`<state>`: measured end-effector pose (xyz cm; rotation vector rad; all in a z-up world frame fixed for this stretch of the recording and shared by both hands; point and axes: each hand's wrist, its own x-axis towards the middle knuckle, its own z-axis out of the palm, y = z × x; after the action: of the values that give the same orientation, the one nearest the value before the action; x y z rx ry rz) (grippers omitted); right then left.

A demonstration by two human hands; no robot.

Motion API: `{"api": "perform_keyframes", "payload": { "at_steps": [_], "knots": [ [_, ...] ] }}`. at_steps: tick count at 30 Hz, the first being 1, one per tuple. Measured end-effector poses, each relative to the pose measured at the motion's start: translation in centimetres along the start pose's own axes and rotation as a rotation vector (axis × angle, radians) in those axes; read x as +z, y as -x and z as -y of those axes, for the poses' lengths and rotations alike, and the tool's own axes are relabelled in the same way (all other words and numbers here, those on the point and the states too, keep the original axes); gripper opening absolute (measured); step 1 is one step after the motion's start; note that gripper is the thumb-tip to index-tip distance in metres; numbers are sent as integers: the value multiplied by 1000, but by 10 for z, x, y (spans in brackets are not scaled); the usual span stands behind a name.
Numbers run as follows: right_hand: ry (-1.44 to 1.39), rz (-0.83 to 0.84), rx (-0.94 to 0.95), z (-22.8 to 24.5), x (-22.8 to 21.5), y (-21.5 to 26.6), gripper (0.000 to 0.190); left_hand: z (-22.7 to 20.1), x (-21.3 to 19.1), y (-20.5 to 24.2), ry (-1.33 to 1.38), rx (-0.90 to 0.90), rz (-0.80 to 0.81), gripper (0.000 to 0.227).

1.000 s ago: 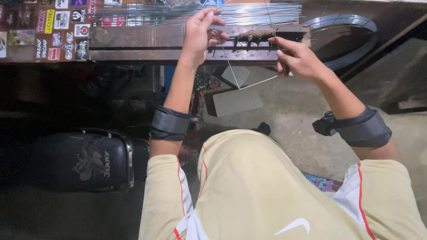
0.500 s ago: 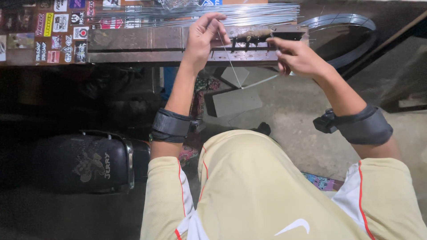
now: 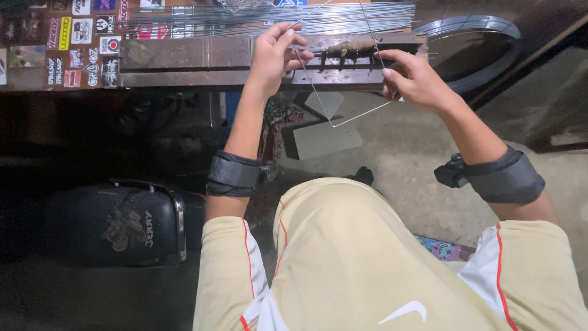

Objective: The person bends metal wire into rectangular frames using a workbench jig.

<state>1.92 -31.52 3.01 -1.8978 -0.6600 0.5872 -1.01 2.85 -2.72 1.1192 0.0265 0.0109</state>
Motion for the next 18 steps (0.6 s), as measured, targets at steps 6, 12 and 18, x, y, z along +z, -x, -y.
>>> {"api": "perform_keyframes", "payload": {
  "at_steps": [6,12,18],
  "knots": [
    [-39,-25,21,0,2,-4,45,2,-5,1,-20,29,24,33],
    [-15,1,2,-2,6,-9,44,-2,-7,2,-24,25,49,35],
    [-53,-61,29,-6,9,-14,38,-8,-14,6,-12,27,51,35]
  ]
}}
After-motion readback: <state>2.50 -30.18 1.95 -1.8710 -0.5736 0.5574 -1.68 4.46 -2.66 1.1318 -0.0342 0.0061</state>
